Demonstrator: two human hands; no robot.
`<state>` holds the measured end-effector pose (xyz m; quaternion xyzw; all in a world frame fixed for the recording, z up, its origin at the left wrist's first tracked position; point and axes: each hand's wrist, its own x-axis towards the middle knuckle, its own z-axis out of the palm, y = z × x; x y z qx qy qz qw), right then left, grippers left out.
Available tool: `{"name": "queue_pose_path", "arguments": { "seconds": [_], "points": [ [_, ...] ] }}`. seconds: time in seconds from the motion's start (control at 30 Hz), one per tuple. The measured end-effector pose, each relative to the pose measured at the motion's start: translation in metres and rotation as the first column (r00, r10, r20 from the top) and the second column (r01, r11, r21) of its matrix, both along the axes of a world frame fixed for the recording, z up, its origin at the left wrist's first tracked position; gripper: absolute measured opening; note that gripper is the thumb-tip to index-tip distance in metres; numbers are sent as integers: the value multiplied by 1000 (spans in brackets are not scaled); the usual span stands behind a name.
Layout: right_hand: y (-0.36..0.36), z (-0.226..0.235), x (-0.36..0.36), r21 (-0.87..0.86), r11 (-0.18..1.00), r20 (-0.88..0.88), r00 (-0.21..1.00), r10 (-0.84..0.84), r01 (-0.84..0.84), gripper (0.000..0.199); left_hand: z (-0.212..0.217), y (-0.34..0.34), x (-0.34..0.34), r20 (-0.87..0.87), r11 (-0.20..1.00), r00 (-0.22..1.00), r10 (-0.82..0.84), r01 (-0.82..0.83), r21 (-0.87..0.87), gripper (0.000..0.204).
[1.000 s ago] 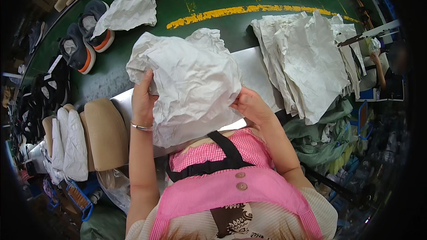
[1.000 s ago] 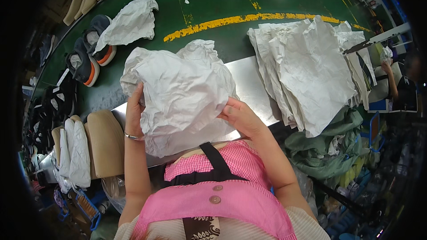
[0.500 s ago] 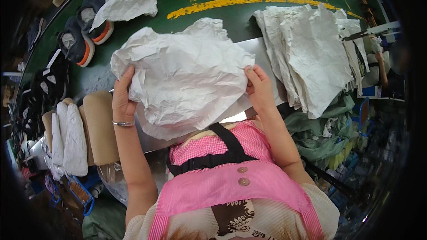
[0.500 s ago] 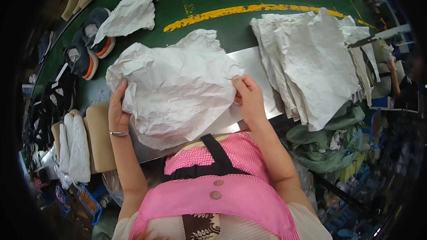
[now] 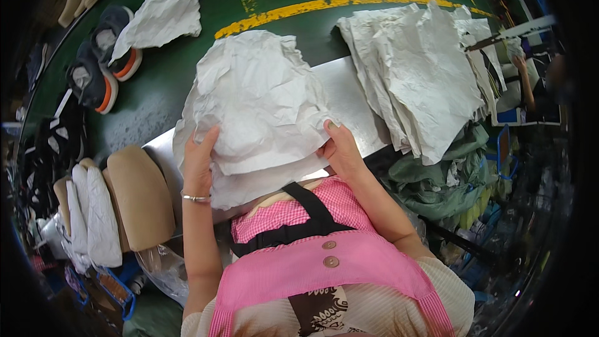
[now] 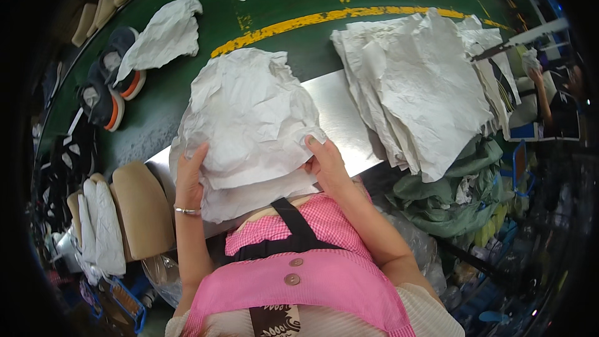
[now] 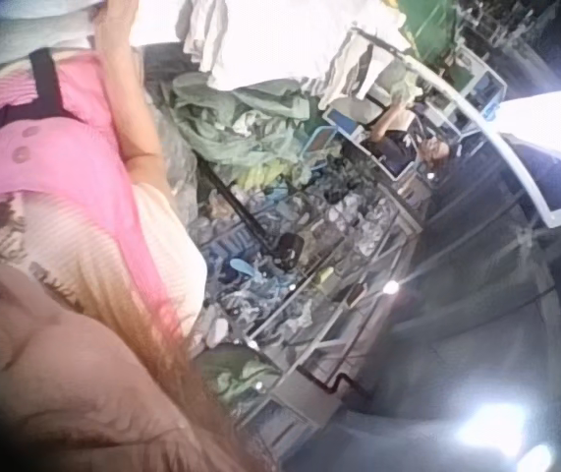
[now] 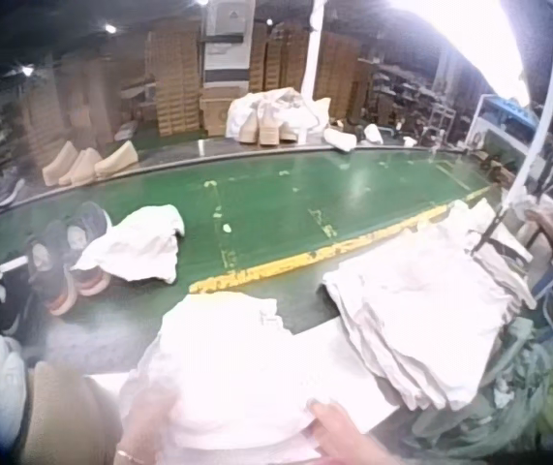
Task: The person repeatedly picks up crumpled white paper sheets from a pile, unfolds them, smooths them flat on a metal table, and stacks them. The person handles the paper by hand without using tools.
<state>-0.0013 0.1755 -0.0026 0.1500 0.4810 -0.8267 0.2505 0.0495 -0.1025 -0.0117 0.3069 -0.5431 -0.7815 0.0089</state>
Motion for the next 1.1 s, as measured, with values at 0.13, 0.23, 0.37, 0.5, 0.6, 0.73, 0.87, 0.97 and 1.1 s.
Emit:
{"name": "queue_pose_path", "arguments": {
  "seconds": [0.13,0.23,0.37,0.5,0.6,0.73,0.87,0.97,1.1],
  "points": [
    [5,-8,-4,138,990,62,998,5,-14,31,-4,-12,4,1,988,994,113,-112,-107,42],
    [11,-16,-1,301,953,-81,997,10,15,27,0,-22,9,-73,952,954,290,-295,-79,37],
    [27,-23,16,517,856,-220,964,146,-11,27,20,-20,37,-86,957,984,157,-173,-232,41],
    [52,-6,27,618,779,-140,961,239,-104,26,-24,-55,80,81,767,994,79,-9,-642,41],
    [64,-11,36,673,736,-169,952,254,-77,23,6,-40,76,345,148,933,101,329,-933,41],
    [59,-10,34,770,637,-266,886,381,-43,21,77,10,36,-38,28,992,-120,-35,-999,56],
    [70,0,30,934,357,-194,801,567,-26,30,60,50,-17,140,-87,867,-478,112,-990,64],
    [69,18,12,857,333,-514,678,526,392,42,-15,57,-30,328,-376,846,-420,167,-912,66],
    [12,12,-2,653,523,-739,307,600,548,45,-49,61,-24,329,-380,865,-378,180,-907,69]
  ]
}}
